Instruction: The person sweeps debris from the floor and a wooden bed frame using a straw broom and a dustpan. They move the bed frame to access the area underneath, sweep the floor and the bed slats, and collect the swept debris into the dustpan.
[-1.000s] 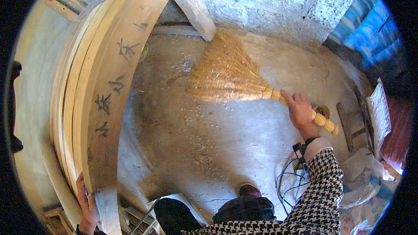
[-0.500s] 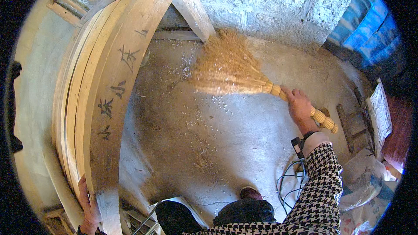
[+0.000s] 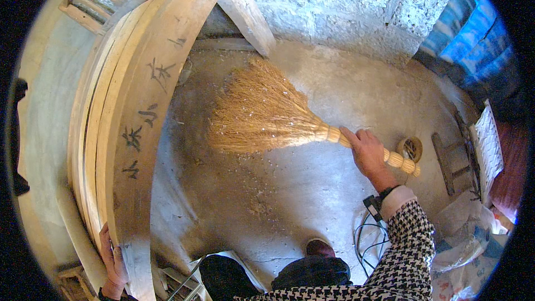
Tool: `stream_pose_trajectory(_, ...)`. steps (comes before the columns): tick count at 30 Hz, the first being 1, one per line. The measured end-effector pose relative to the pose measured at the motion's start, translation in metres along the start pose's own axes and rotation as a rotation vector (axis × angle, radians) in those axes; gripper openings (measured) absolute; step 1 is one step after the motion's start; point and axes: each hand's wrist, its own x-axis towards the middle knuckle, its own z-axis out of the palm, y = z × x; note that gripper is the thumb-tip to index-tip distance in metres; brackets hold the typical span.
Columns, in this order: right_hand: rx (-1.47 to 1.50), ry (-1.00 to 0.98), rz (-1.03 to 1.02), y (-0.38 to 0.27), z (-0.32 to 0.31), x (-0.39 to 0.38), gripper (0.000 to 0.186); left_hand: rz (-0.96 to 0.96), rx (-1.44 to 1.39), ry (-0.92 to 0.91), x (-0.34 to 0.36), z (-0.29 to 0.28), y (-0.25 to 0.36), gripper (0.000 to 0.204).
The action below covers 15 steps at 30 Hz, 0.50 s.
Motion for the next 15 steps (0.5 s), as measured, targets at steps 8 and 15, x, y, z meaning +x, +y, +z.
stream_pose_trajectory(8, -0.07, -0.016, 0.138, -0.033, 0.05, 0.015, 0.046, -0.024, 0.009, -0.033, 0.002, -0.003, 0.009, 0.072)
stream_pose_trajectory(15, 0.106, -0.119, 0.196, -0.08, 0.09, 0.057, 0.043, -0.062, 0.025, -0.02, 0.001, -0.004, 0.006, 0.076)
